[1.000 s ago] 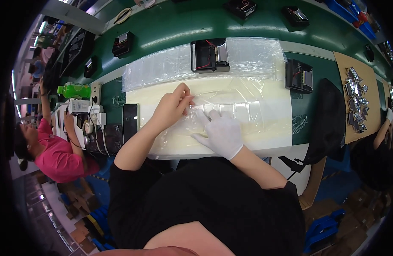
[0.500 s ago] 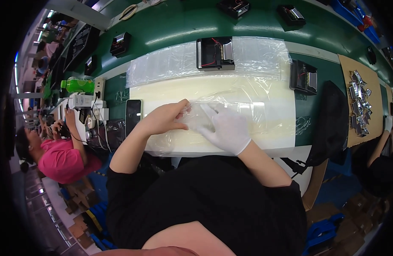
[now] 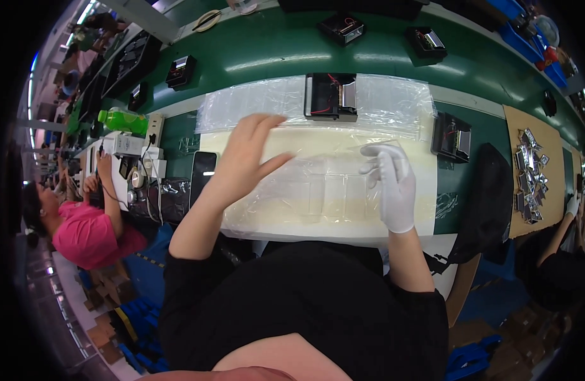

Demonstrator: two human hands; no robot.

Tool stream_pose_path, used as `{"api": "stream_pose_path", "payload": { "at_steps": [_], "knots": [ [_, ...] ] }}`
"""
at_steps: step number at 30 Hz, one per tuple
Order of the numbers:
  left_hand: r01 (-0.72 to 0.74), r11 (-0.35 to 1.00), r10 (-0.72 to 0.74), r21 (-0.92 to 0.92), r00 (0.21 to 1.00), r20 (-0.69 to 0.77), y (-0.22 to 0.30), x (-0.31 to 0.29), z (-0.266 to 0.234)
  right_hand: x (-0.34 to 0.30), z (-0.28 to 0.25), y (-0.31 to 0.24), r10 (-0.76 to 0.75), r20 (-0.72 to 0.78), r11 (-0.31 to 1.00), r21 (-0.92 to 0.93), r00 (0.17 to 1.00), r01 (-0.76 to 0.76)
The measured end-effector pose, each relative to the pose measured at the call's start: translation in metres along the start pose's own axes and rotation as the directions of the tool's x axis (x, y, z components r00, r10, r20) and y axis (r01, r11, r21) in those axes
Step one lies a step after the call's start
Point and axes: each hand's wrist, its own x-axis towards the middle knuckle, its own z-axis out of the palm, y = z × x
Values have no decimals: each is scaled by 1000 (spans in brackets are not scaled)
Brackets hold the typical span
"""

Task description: Cleaning electronic components with a cloth and wrapping them in plastic sheets on an assembly line.

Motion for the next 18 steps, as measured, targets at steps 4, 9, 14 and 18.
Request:
{"api": "stream_pose_path", "payload": {
  "at_steps": [4,9,14,18],
  "knots": [
    [-246,936,302,254,929,-215,11,52,60,6,7,-12,-33,3,999,30,999,33],
    [-152,969,207,194,929,-305,4,63,72,1,-3,-21,-149,55,989,0,987,149],
    [10,833,-242,-552,906,-348,17,54,45,1,0,-24,-221,-19,975,-17,975,221],
    [232,282,-441,-931,893,89,3,39,22,0,10,-29,-65,119,997,-22,991,68]
  ]
}}
